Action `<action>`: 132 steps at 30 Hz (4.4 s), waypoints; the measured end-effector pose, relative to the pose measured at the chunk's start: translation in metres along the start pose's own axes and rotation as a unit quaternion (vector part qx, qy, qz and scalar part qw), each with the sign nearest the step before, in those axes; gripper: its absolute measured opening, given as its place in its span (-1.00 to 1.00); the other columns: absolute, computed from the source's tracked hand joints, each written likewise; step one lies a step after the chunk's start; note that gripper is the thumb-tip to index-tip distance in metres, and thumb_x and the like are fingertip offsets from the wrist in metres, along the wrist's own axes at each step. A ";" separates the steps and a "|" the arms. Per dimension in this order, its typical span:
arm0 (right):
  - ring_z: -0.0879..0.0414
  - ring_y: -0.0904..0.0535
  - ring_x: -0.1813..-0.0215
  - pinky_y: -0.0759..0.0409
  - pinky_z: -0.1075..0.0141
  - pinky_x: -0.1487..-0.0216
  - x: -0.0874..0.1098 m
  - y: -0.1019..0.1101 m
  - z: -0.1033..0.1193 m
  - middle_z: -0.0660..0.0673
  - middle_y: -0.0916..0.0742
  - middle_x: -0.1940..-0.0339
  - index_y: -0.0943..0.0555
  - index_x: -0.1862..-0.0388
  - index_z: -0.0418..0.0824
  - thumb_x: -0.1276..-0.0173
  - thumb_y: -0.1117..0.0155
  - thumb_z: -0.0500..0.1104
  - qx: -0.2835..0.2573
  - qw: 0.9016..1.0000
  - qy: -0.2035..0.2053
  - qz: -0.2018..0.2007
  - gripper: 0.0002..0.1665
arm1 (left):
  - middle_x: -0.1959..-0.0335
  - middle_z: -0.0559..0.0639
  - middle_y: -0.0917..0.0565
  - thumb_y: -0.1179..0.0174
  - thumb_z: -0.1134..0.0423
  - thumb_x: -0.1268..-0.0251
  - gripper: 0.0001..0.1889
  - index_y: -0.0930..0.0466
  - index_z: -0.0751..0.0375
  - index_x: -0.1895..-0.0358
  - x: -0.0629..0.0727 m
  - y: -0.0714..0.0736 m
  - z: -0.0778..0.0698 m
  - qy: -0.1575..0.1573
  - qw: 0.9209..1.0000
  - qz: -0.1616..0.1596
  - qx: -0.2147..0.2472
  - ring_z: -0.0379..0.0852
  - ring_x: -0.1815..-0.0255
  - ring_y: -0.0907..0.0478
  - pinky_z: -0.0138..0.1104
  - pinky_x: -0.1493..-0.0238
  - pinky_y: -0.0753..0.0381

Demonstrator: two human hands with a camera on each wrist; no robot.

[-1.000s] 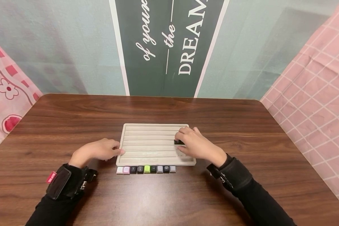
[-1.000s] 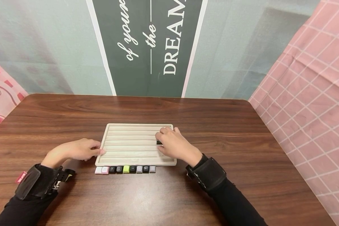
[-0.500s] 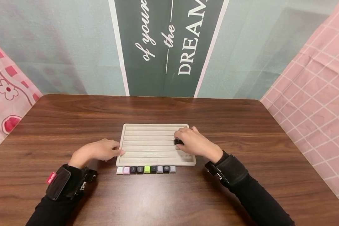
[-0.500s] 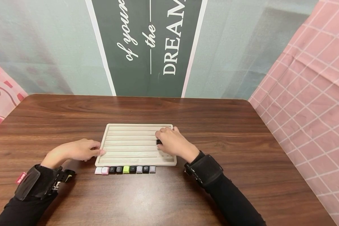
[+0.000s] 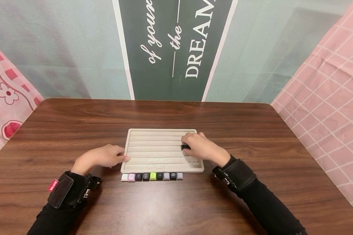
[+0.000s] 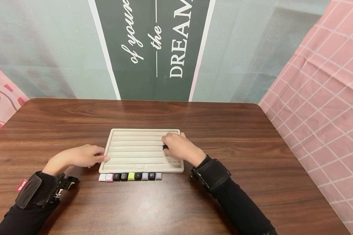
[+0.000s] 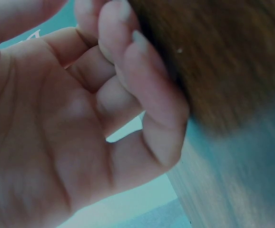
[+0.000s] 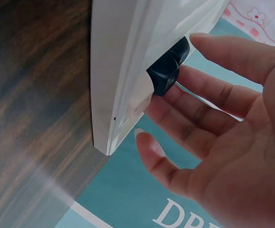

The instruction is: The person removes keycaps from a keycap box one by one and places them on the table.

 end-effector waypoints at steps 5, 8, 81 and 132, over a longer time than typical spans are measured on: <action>0.17 -0.25 0.50 -0.10 0.32 0.42 -0.002 0.001 -0.001 0.02 -0.39 0.58 -0.37 0.59 -0.14 -0.18 -0.25 -0.26 -0.006 1.000 -0.004 0.009 -0.74 | 0.68 -0.09 -0.39 -0.01 0.14 -0.35 -0.73 -0.36 0.16 0.52 0.000 0.000 0.000 -0.001 1.000 -0.001 0.002 -0.21 0.66 -0.34 -0.34 0.53 -0.30; 0.17 -0.24 0.51 -0.10 0.31 0.42 -0.003 0.002 -0.001 0.03 -0.36 0.60 -0.35 0.61 -0.14 -0.17 -0.24 -0.27 -0.010 1.000 -0.006 0.013 -0.73 | 0.68 -0.09 -0.38 -0.01 0.13 -0.34 -0.72 -0.36 0.16 0.53 0.000 0.000 0.000 -0.002 1.000 -0.001 0.005 -0.21 0.66 -0.35 -0.35 0.53 -0.31; 0.21 -0.39 0.45 -0.25 0.25 0.38 0.001 0.009 0.004 0.05 -0.51 0.50 -0.46 0.53 -0.11 -0.18 -0.30 -0.24 0.011 1.000 -0.004 -0.015 -0.81 | 0.69 -0.08 -0.39 -0.01 0.15 -0.35 -0.73 -0.37 0.17 0.52 -0.002 0.000 0.004 0.004 1.000 0.004 0.016 -0.21 0.67 -0.36 -0.34 0.54 -0.33; 0.22 -0.32 0.47 -0.15 0.34 0.39 0.045 0.006 0.036 0.09 -0.38 0.57 -0.43 0.56 -0.12 -0.07 -0.40 -0.18 0.054 0.994 0.086 -0.049 -0.73 | 0.68 -0.08 -0.39 -0.01 0.14 -0.34 -0.73 -0.37 0.16 0.52 -0.001 0.001 0.002 0.005 1.000 -0.002 0.000 -0.20 0.66 -0.35 -0.33 0.52 -0.31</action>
Point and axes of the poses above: each hand's wrist, its own x-axis away from the middle knuckle, its own y-axis out of the back of the hand, z = x × y, the point moved 7 cm from there along -x, towards the middle knuckle
